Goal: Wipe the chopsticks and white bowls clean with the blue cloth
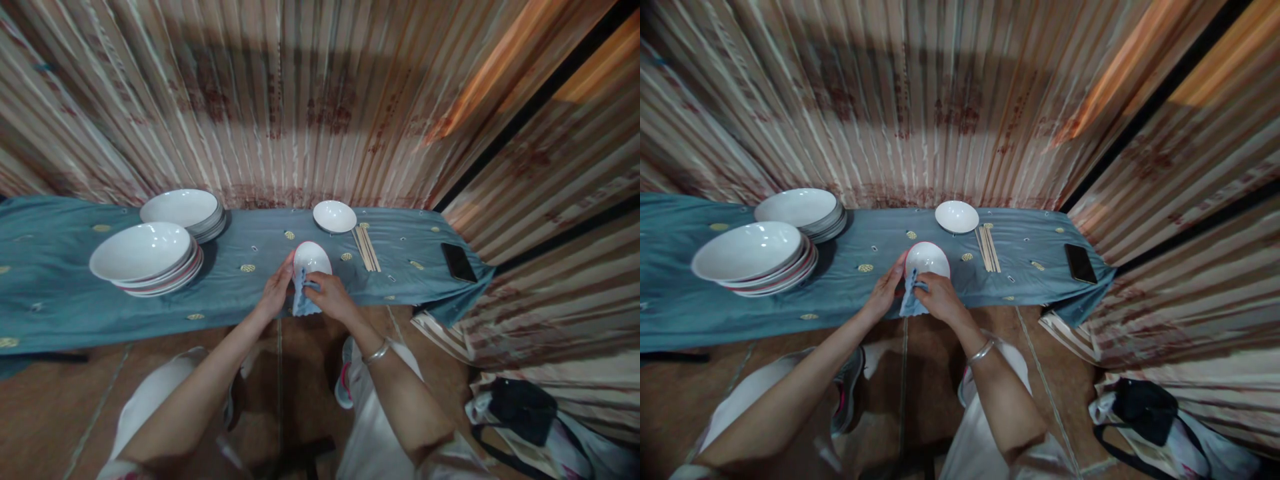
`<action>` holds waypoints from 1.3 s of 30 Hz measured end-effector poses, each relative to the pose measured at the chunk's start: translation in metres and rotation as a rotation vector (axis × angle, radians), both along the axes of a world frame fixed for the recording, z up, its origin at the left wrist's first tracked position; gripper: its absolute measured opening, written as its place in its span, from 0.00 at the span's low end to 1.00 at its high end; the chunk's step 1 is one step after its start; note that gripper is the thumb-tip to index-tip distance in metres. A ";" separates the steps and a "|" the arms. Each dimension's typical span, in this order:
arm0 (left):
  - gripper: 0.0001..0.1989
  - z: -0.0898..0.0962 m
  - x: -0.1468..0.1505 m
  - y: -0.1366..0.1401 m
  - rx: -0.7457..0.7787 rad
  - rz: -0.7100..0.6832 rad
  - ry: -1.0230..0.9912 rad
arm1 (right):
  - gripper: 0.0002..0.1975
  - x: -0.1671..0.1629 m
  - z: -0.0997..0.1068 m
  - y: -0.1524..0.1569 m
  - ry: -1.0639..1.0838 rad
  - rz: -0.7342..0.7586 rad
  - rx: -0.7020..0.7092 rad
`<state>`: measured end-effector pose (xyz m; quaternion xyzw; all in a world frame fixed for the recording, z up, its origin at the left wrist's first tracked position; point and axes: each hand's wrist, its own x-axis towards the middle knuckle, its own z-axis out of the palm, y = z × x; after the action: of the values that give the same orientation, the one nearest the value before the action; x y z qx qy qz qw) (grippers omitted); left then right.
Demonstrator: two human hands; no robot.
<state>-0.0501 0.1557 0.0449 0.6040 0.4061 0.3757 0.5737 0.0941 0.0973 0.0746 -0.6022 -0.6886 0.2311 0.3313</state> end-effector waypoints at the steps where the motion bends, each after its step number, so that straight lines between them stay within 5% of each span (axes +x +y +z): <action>1: 0.29 0.001 0.000 0.000 0.026 0.003 0.011 | 0.09 -0.002 0.002 0.003 0.023 -0.023 0.005; 5: 0.30 0.005 0.002 -0.002 0.068 -0.002 -0.020 | 0.08 -0.006 0.004 0.016 0.118 -0.124 0.037; 11: 0.30 -0.002 0.003 -0.004 -0.148 -0.032 -0.137 | 0.09 -0.005 -0.010 0.041 0.206 -0.238 0.083; 19: 0.32 -0.003 0.000 -0.005 -0.226 0.011 -0.217 | 0.10 -0.005 -0.022 0.046 0.239 -0.104 -0.031; 28: 0.36 -0.006 -0.001 -0.004 -0.224 0.033 -0.221 | 0.12 0.007 -0.015 0.030 -0.255 0.068 -0.161; 32: 0.36 -0.011 -0.004 0.000 -0.222 0.027 -0.238 | 0.14 0.011 -0.017 0.025 -0.443 -0.003 -0.203; 39: 0.37 -0.020 -0.010 0.009 -0.331 0.094 -0.293 | 0.13 0.024 -0.014 0.027 -0.039 -0.219 0.001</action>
<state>-0.0602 0.1648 0.0244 0.4211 0.4023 0.4141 0.6996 0.1179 0.1239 0.0611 -0.6782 -0.6250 0.1813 0.3413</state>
